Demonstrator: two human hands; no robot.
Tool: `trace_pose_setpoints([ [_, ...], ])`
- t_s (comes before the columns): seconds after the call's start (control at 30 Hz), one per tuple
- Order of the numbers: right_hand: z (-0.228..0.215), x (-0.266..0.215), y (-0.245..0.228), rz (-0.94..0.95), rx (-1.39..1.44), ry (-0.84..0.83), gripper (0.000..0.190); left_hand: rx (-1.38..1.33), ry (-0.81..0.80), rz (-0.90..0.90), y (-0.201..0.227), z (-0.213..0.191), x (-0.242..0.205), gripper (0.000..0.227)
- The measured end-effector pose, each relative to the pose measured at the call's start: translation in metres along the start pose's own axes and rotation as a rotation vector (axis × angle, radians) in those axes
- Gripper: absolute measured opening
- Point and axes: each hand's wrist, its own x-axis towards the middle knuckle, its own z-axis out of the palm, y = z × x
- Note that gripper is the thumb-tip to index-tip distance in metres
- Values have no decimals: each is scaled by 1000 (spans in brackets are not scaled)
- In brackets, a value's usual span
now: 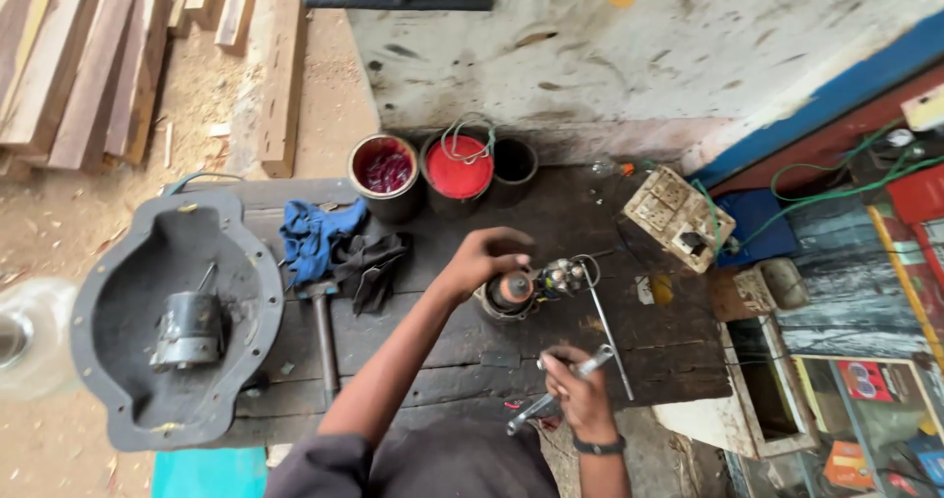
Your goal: The person works at a wooden workbench repairing a starter motor. They use wrenches to loosen and remove bolts from the motor housing, separate the end cap from the body, handle internal components, and reposition the unit while continuing to work on it with hand tools.
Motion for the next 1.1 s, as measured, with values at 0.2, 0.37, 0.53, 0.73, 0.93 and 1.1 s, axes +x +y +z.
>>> trace_pose_setpoints([
  [0.2, 85, -12, -33, -129, -98, -263, 13, 138, 314, 5, 8, 13, -141, 23],
  [0.37, 161, -21, -42, -374, -573, -304, 13, -624, 445, -186, 25, -5, -194, 39],
  [0.53, 180, -14, -26, -132, -467, -215, 18, -961, 478, -266, -7, -50, -205, 45],
  [0.73, 160, -8, -5, -158, -433, -101, 19, 710, 905, -190, -100, -135, -249, 29],
  [0.93, 84, -10, 42, -102, -909, 16, 25, 933, 414, -369, -173, -158, -324, 18],
  [1.1, 103, -16, 66, -43, -1332, -151, 34, 826, 327, -429, -151, -170, -348, 24],
])
